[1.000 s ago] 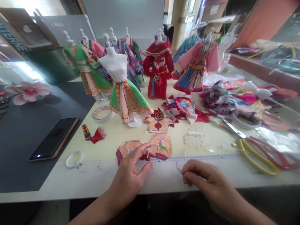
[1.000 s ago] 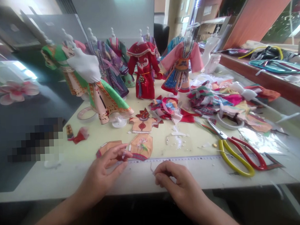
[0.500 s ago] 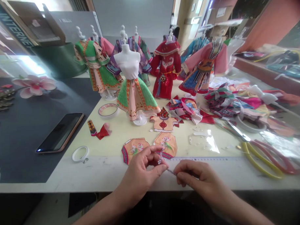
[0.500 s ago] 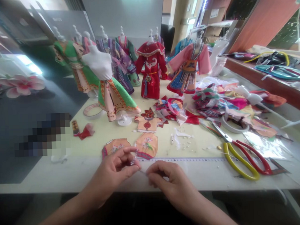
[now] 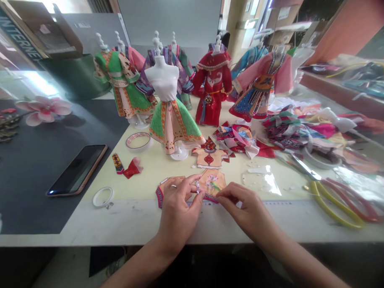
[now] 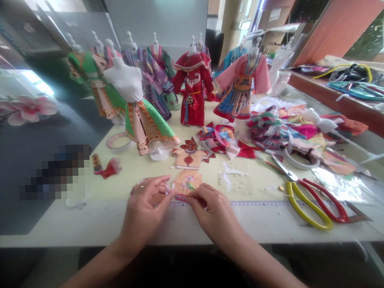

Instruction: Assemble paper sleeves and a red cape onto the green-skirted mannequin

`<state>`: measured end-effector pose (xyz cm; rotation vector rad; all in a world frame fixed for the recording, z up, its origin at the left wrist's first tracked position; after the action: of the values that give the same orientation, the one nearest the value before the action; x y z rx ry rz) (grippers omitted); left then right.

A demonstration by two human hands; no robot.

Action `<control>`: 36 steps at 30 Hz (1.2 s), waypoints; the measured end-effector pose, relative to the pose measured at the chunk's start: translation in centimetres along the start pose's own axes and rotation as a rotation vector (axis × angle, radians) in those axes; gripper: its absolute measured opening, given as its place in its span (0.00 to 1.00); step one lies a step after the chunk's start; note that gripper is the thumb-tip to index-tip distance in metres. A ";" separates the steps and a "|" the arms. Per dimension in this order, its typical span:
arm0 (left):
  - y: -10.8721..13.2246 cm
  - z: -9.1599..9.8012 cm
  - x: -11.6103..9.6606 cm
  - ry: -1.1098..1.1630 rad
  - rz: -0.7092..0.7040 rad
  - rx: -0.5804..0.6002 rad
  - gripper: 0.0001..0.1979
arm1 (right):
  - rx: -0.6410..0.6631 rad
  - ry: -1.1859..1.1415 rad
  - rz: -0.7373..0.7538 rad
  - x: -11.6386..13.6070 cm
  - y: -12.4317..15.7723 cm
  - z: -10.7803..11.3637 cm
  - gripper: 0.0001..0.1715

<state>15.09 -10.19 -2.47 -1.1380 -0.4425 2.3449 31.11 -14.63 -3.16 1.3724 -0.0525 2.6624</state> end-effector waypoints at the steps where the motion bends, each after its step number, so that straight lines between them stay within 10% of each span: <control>1: 0.0 0.0 0.1 0.006 0.010 -0.001 0.15 | -0.004 0.007 -0.011 -0.1 -0.1 -0.1 0.09; 10: 0.7 -0.8 0.7 0.181 0.193 0.028 0.14 | 0.034 -0.028 -0.109 -0.2 -0.5 0.3 0.11; 24: 1.2 -0.9 1.0 -0.065 -0.053 0.022 0.15 | 0.017 0.107 -0.092 -0.4 -0.4 -0.8 0.10; 36: 0.0 1.6 2.2 0.073 0.029 0.026 0.13 | 0.136 -0.030 -0.179 0.2 -0.8 -0.6 0.14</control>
<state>12.65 -9.09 -2.88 -1.2213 -0.3701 2.3184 30.61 -13.73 -3.38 1.3837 0.2417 2.5377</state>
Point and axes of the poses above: each hand's wrist, its own y-axis away from the middle knuckle, its own z-axis out of the back of the hand, x = y × z, the point moved 3 cm from there along -y, towards the middle knuckle, and after that the axes turned 9 degrees about -z, right-handed, at the moved point
